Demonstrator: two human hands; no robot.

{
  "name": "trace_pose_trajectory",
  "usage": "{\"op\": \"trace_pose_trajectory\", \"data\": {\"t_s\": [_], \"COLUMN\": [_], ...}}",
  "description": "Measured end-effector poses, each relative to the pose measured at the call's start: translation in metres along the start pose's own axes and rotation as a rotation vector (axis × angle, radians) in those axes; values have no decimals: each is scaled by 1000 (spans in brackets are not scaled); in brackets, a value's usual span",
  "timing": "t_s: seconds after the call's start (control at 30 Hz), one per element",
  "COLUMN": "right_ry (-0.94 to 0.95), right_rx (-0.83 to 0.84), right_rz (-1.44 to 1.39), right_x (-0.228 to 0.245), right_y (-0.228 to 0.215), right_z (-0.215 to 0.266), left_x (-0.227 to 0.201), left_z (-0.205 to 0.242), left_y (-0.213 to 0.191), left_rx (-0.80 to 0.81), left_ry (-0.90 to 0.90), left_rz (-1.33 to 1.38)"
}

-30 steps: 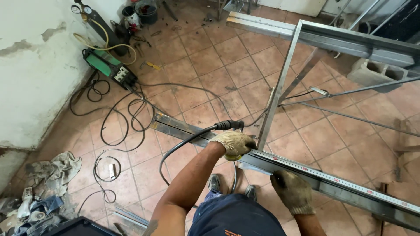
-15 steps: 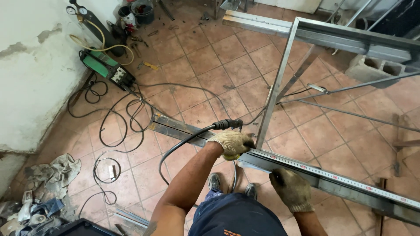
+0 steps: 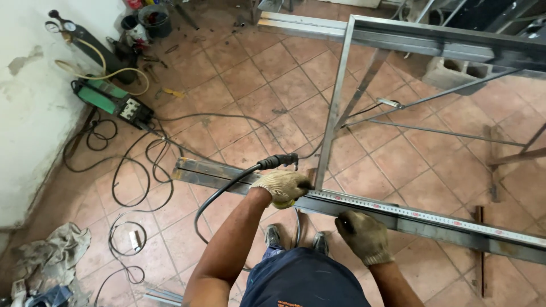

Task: Measuring and welding metal beams to construct a frame.

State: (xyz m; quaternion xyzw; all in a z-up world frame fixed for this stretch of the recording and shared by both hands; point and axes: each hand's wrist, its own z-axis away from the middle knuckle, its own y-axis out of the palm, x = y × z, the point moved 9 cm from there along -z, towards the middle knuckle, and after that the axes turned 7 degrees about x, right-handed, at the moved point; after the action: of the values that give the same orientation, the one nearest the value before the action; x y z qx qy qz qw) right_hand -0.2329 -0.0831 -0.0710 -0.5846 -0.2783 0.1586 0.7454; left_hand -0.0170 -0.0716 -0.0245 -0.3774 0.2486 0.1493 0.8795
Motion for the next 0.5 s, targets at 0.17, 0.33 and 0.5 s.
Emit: {"op": "trace_pose_trajectory", "data": {"t_s": [0.17, 0.33, 0.5], "right_ry": [129, 341, -36], "right_rx": [445, 68, -447], "right_rz": [-352, -967, -48], "right_x": [-1, -16, -69], "right_y": [5, -30, -6], "right_z": [0, 33, 68], "left_x": [6, -53, -77], "left_z": [-3, 32, 20], "left_y": [11, -7, 7], "left_rx": [-1, 39, 22], "left_ry": [-61, -11, 132], "left_rz": [4, -11, -54]}}
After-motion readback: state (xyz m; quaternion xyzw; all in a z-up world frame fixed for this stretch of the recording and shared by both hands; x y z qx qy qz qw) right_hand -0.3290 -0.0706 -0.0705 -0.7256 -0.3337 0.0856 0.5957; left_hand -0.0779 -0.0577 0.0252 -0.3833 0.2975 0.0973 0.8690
